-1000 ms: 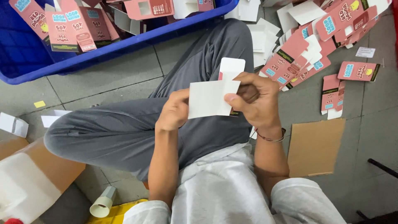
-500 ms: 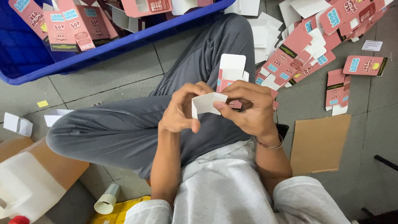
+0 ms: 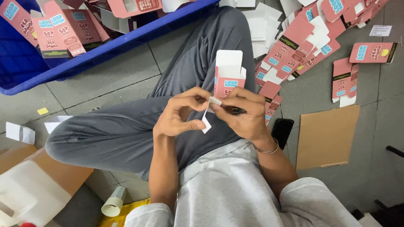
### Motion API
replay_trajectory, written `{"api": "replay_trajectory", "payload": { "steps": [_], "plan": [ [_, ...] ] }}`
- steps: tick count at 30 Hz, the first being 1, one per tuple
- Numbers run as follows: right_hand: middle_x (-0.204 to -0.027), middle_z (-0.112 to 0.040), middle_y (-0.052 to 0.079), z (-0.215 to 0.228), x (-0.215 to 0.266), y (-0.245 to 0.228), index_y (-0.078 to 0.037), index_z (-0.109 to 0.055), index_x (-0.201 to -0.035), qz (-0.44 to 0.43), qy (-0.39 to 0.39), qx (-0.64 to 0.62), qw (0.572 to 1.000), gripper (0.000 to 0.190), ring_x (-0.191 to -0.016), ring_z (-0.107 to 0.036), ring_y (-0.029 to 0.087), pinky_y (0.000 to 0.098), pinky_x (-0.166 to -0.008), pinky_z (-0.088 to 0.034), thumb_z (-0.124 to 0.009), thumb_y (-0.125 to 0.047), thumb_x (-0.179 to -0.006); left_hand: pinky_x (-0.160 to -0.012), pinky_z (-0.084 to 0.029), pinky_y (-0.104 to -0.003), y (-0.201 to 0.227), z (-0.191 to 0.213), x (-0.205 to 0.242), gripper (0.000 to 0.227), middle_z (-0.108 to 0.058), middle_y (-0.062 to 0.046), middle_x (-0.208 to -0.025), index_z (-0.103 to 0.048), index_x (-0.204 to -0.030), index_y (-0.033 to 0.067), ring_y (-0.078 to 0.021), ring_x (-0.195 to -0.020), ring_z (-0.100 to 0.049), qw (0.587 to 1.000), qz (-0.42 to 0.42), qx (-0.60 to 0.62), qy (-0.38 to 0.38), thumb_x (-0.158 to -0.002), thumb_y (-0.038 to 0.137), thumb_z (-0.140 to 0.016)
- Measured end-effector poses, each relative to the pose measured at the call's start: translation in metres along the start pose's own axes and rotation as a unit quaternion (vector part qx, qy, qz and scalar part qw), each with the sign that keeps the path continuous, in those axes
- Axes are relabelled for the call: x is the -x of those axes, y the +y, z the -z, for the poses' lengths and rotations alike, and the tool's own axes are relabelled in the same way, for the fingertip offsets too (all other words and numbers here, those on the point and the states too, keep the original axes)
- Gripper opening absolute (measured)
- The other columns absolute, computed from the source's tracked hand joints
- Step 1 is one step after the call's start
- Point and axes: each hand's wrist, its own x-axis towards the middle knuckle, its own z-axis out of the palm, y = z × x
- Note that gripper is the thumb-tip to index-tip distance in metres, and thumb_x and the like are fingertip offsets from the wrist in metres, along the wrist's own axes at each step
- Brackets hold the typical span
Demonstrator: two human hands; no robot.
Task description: Folding small pink cardboard boxes from flat templates into their final shape and placing them in a storage bin.
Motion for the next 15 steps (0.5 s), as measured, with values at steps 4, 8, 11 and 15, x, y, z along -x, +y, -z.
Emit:
{"api": "replay_trajectory", "payload": {
  "steps": [4, 8, 11, 15],
  "plan": [
    [-0.067, -0.066, 0.008, 0.006, -0.007, -0.007, 0.001, -0.078, -0.086, 0.013, -0.02, 0.036, 0.999, 0.01, -0.048, -0.059, 0.016, 0.0257, -0.045, -0.049, -0.084, 0.007, -0.082, -0.089, -0.058, -0.048, 0.001, -0.001, -0.003, 0.034, -0.07, -0.025, -0.11, -0.071, -0.109, -0.0018, -0.0277, -0.099, -0.07, 0.998, -0.008, -0.064, 0.024, -0.08, 0.004, -0.087],
    [-0.079, -0.072, 0.007, 0.031, -0.013, -0.008, -0.002, -0.075, -0.102, 0.003, -0.045, 0.056, 0.997, 0.024, -0.058, -0.064, 0.019, 0.0332, -0.054, -0.053, -0.088, -0.013, -0.084, -0.09, -0.06, -0.053, 0.0, 0.0, 0.003, 0.058, -0.071, -0.028, -0.109, -0.061, -0.126, -0.0119, -0.0343, -0.103, -0.071, 0.994, -0.006, -0.078, 0.073, -0.076, -0.001, -0.088],
    [-0.1, -0.048, 0.01, 0.036, 0.001, 0.013, 0.001, -0.052, -0.131, -0.061, 0.022, 0.12, 0.991, 0.059, -0.087, -0.059, 0.025, 0.036, -0.07, -0.055, -0.081, -0.036, -0.096, -0.09, -0.061, -0.05, 0.003, 0.005, 0.002, 0.075, -0.069, -0.028, -0.111, -0.053, -0.135, -0.0168, -0.0322, -0.102, -0.071, 0.992, -0.006, -0.062, 0.108, -0.072, -0.001, -0.091],
    [-0.114, -0.047, 0.031, 0.025, 0.0, 0.014, 0.009, -0.029, -0.147, -0.202, -0.047, 0.165, 0.964, 0.095, -0.1, -0.058, 0.045, 0.0481, -0.079, -0.05, -0.09, -0.03, -0.086, -0.083, -0.063, -0.048, -0.006, 0.019, -0.011, 0.068, -0.066, -0.028, -0.103, -0.058, -0.127, -0.0174, -0.0327, -0.094, -0.07, 0.99, -0.017, -0.037, 0.138, -0.069, -0.002, -0.09]
  ]
}}
